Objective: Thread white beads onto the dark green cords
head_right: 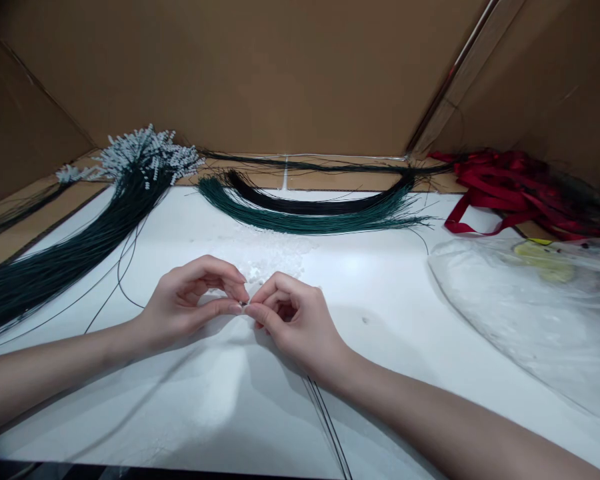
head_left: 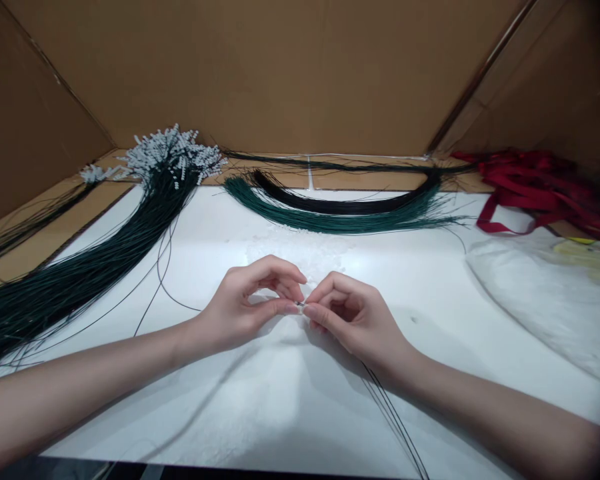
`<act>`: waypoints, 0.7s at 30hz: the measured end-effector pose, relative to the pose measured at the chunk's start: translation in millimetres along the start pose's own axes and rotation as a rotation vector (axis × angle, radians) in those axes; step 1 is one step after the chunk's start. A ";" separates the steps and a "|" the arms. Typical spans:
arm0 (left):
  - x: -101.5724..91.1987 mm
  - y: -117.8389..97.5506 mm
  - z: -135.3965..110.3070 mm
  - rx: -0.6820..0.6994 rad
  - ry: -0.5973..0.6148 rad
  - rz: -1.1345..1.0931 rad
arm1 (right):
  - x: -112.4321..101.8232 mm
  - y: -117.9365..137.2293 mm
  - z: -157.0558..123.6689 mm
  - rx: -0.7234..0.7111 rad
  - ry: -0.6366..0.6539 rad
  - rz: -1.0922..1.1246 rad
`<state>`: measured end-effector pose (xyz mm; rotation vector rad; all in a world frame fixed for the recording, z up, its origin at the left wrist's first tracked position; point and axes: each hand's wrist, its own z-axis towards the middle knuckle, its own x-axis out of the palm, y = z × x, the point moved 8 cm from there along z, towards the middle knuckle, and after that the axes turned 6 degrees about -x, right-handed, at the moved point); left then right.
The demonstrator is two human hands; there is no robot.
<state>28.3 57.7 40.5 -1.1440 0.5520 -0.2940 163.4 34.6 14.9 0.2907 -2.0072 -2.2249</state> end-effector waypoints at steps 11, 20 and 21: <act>4.3 -2.0 -1.0 0.031 0.026 0.062 | -0.8 -2.2 0.4 0.017 -0.015 0.052; 4.7 -3.5 -1.2 -0.012 0.049 0.041 | 0.1 -0.4 0.8 0.002 -0.005 0.044; 3.7 -2.8 -1.5 -0.022 0.043 0.047 | 0.4 0.0 0.8 -0.005 0.002 0.038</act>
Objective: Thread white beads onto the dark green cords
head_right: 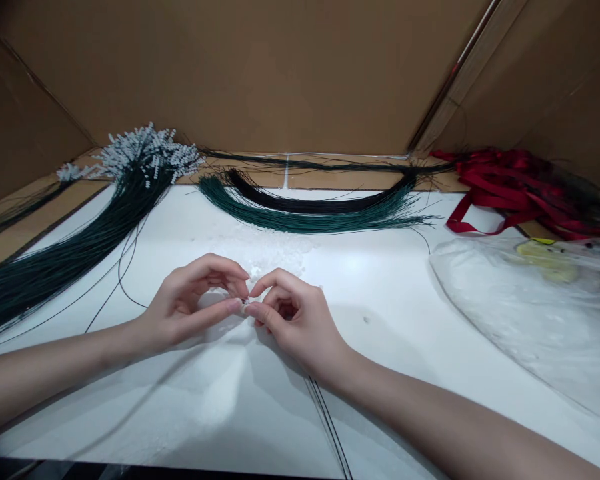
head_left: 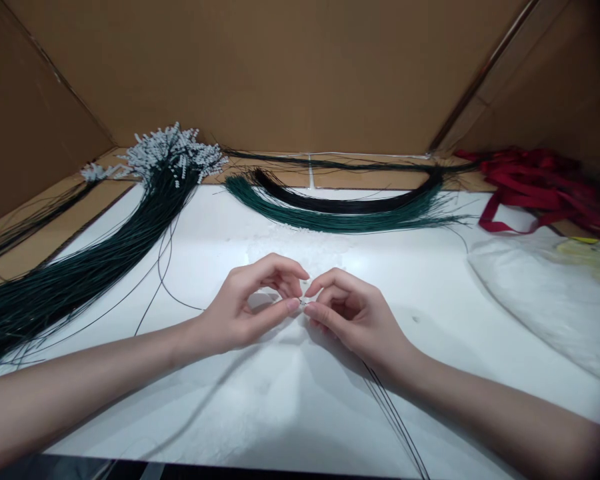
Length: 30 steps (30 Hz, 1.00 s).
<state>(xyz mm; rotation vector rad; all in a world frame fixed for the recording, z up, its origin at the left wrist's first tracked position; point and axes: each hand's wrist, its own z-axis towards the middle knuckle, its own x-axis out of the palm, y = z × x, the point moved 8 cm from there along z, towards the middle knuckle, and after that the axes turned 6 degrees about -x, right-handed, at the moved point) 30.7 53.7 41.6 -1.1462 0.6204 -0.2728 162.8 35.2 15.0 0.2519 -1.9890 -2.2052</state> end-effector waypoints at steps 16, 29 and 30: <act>-7.4 4.3 1.1 -0.032 -0.105 -0.043 | 0.3 -1.3 -0.6 0.015 0.045 0.000; -15.9 2.6 1.2 0.007 -0.221 -0.038 | 1.2 -3.6 -2.3 0.002 0.068 -0.071; -15.9 2.3 0.9 0.008 -0.221 -0.034 | 1.5 -3.9 -2.1 0.004 0.073 -0.077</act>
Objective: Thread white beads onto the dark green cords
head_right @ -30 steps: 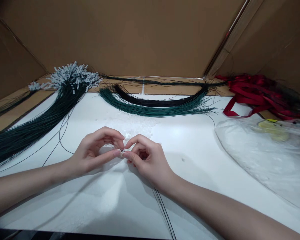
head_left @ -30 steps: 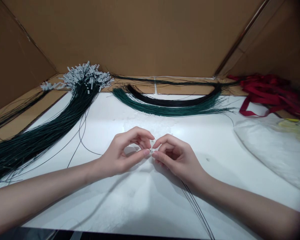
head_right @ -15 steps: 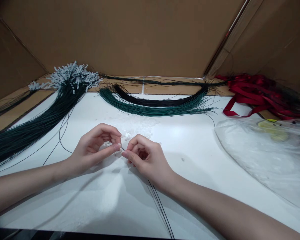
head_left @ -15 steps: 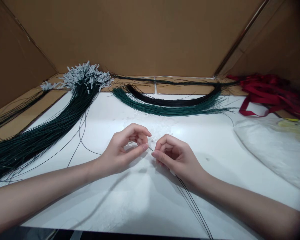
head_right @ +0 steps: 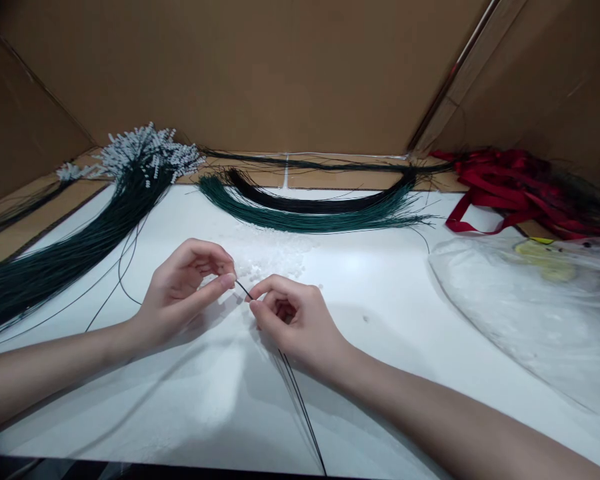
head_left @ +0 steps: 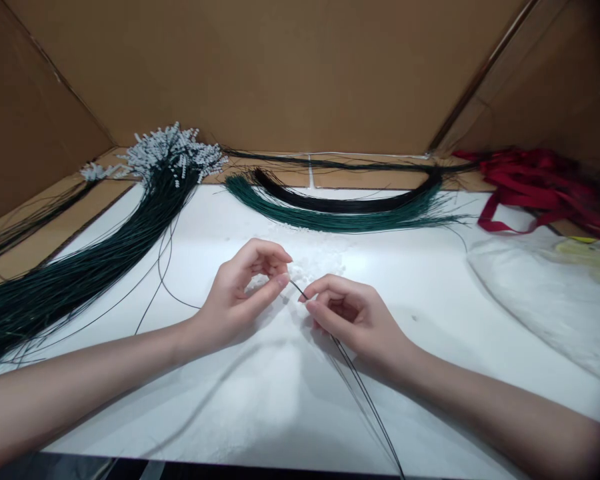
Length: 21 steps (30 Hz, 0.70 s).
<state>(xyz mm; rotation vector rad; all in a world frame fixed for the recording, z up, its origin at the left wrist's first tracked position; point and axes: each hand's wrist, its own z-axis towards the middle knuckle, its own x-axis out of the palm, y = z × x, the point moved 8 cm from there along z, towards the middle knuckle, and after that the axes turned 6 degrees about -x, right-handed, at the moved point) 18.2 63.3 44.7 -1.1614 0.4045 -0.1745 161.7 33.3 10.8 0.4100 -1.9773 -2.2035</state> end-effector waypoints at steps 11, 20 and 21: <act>8.0 -1.5 -1.8 -0.004 0.109 0.100 | 0.4 2.4 0.5 -0.007 0.013 -0.005; 8.2 -4.1 5.0 0.013 -0.018 0.745 | -0.4 3.8 0.2 -0.007 0.001 0.000; 8.8 -2.7 4.9 0.006 -0.016 0.771 | -0.1 3.5 0.1 -0.006 0.002 0.003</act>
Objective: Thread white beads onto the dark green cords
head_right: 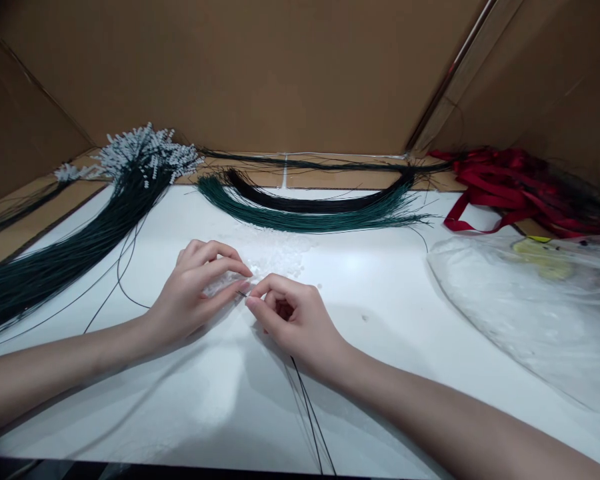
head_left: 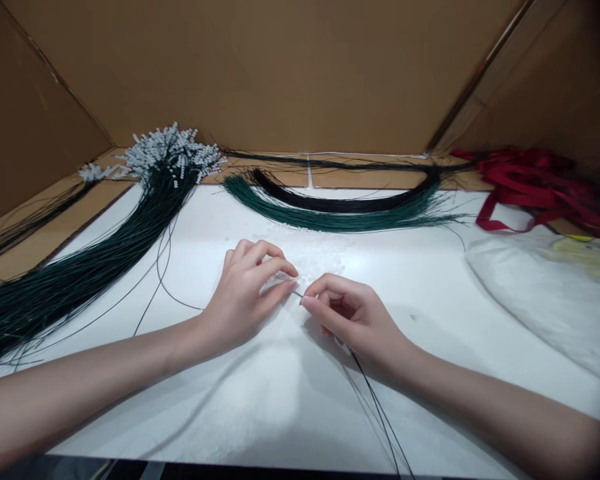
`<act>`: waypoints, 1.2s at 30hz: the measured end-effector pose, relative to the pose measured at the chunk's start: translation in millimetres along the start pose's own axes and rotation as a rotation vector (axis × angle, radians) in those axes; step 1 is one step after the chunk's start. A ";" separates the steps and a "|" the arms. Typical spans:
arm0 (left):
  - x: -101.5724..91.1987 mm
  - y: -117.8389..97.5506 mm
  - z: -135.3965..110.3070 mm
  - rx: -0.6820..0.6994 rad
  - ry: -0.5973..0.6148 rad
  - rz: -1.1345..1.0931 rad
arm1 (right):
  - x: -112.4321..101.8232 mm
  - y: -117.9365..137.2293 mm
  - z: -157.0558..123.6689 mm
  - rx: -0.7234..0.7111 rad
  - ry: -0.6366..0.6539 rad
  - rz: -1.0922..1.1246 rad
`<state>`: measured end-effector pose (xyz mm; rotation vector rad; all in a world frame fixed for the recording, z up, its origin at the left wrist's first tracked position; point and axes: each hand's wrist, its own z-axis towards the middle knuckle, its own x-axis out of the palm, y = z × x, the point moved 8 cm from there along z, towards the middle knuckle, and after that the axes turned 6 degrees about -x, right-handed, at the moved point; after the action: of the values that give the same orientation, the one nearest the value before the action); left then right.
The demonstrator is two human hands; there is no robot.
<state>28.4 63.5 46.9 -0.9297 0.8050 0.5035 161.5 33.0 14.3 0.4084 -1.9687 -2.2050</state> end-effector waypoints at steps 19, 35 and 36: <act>7.8 3.5 1.3 -0.016 0.071 0.061 | -0.3 -1.2 0.8 0.019 0.006 0.002; 3.8 9.8 -3.6 -0.050 0.164 -0.716 | -3.1 -1.9 -0.7 0.047 -0.039 0.106; 4.3 10.1 -3.3 -0.056 0.171 -0.743 | -3.2 -2.2 -0.9 0.051 -0.041 0.114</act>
<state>22.8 66.1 37.2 -1.2499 0.5406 -0.2048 165.0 33.3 12.3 0.2523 -2.0193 -2.1145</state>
